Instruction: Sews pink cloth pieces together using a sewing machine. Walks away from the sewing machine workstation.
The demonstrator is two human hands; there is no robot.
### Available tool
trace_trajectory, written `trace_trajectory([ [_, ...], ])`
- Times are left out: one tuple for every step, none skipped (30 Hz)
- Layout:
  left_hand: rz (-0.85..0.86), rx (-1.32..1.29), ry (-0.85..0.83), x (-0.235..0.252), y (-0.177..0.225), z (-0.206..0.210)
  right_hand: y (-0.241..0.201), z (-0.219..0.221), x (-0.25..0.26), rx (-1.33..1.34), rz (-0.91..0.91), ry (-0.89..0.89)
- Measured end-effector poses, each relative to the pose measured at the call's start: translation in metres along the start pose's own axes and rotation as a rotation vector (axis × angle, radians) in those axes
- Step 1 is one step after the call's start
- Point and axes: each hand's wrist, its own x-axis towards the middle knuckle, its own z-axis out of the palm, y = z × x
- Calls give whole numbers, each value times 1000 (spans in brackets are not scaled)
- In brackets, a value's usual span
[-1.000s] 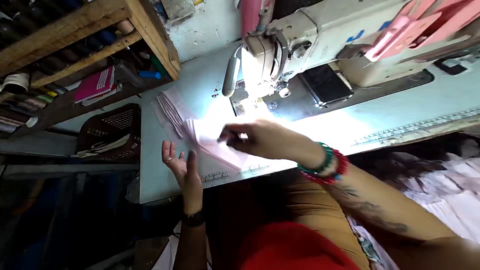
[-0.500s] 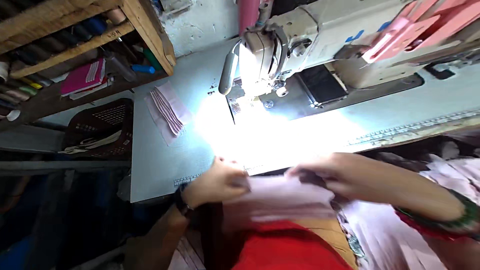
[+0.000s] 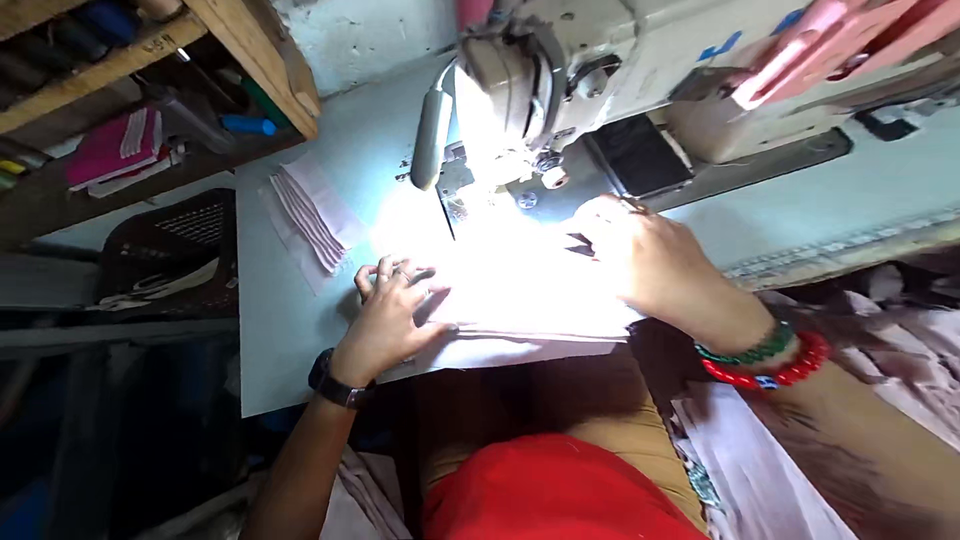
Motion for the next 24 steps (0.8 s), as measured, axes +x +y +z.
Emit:
trace_trajectory([
  [-25, 2, -11, -11, 0, 3, -8, 5, 0, 35, -58, 12],
  [-51, 0, -4, -21, 2, 7, -19, 14, 0, 111, -105, 2],
  [-76, -3, 8, -28, 6, 11, -30, 26, -1, 198, -138, -42],
  [-108, -1, 15, -34, 11, 13, -41, 37, -1, 282, -167, -130],
  [-145, 3, 19, -40, 16, 15, -52, 47, -1, 359, -197, -226],
  [-181, 8, 21, -45, 19, 16, -60, 59, 0, 416, -231, -278],
  [-208, 14, 25, -50, 22, 17, -67, 67, 1, 456, -248, -304],
  [-224, 17, 29, -55, 22, 16, -70, 72, 3, 475, -256, -312],
  [-233, 14, 29, -58, 22, 15, -72, 73, 3, 487, -262, -317],
  [-238, -3, 29, -61, 22, 13, -72, 74, 3, 496, -266, -327],
  [-244, -49, 41, -62, 21, 11, -72, 74, 3, 513, -266, -339],
  [-249, -116, 76, -61, 19, 10, -71, 74, 3, 528, -265, -345],
  [-248, -174, 116, -60, 18, 9, -71, 74, 3, 526, -265, -346],
  [-238, -204, 139, -59, 16, 9, -70, 74, 3, 524, -266, -349],
  [-226, -207, 149, -58, 14, 10, -70, 73, 4, 509, -271, -355],
  [-219, -203, 147, -58, 12, 11, -70, 72, 4, 486, -281, -341],
  [-219, -199, 138, -59, 11, 12, -70, 72, 4, 465, -291, -321],
  [-223, -201, 129, -59, 10, 13, -70, 72, 4, 452, -296, -311],
  [-226, -211, 126, -60, 10, 13, -69, 71, 3, 446, -296, -310],
  [-226, -221, 130, -60, 9, 13, -69, 71, 4, 443, -295, -305],
  [-226, -232, 136, -60, 9, 13, -69, 71, 4, 441, -294, -300],
  [-225, -246, 141, -60, 8, 13, -69, 71, 4, 434, -298, -299],
  [-225, -253, 141, -60, 8, 13, -69, 71, 4, 432, -297, -297],
  [-226, -259, 139, -60, 8, 13, -69, 70, 3, 427, -291, -294],
])
